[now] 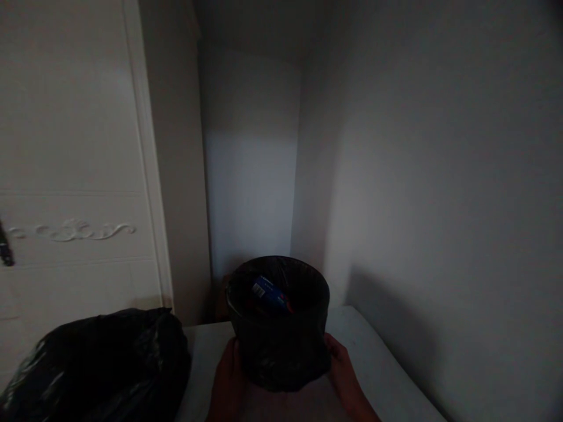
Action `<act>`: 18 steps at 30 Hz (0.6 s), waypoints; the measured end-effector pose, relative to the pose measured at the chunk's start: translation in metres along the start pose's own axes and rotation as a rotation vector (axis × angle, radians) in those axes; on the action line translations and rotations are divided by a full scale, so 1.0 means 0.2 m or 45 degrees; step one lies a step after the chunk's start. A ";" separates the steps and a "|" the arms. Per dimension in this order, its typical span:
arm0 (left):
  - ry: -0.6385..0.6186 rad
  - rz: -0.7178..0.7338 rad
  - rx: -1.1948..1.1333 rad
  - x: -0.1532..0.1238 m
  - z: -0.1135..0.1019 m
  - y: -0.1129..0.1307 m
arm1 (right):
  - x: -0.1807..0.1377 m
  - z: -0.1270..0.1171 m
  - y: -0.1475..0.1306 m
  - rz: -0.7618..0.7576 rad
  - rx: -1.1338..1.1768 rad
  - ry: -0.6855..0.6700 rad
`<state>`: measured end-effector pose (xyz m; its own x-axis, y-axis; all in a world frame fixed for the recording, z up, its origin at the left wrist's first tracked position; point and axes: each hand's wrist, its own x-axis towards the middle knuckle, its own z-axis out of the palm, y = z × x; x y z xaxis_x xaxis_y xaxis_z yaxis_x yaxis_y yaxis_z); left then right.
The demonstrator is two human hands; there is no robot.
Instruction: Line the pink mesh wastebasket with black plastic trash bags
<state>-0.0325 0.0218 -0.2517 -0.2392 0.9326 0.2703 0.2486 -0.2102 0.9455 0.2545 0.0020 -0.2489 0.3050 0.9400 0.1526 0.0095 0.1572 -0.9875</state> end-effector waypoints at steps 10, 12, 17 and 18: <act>0.341 0.138 -0.047 0.03 -0.03 0.07 | 0.07 0.03 0.00 -0.073 0.073 -0.067; 0.437 0.154 -0.007 0.03 -0.06 0.13 | 0.08 0.04 0.02 -0.085 0.147 -0.114; 0.563 0.530 0.131 -0.09 -0.14 0.26 | 0.09 0.04 0.06 -0.163 0.322 -0.187; 0.527 0.651 0.218 -0.12 -0.15 0.27 | 0.10 0.04 0.07 -0.191 0.316 -0.171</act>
<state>-0.0420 -0.0211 -0.2027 -0.3830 0.5321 0.7551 0.5632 -0.5134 0.6474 0.2537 0.0243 -0.2598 0.1891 0.9298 0.3158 -0.1929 0.3506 -0.9165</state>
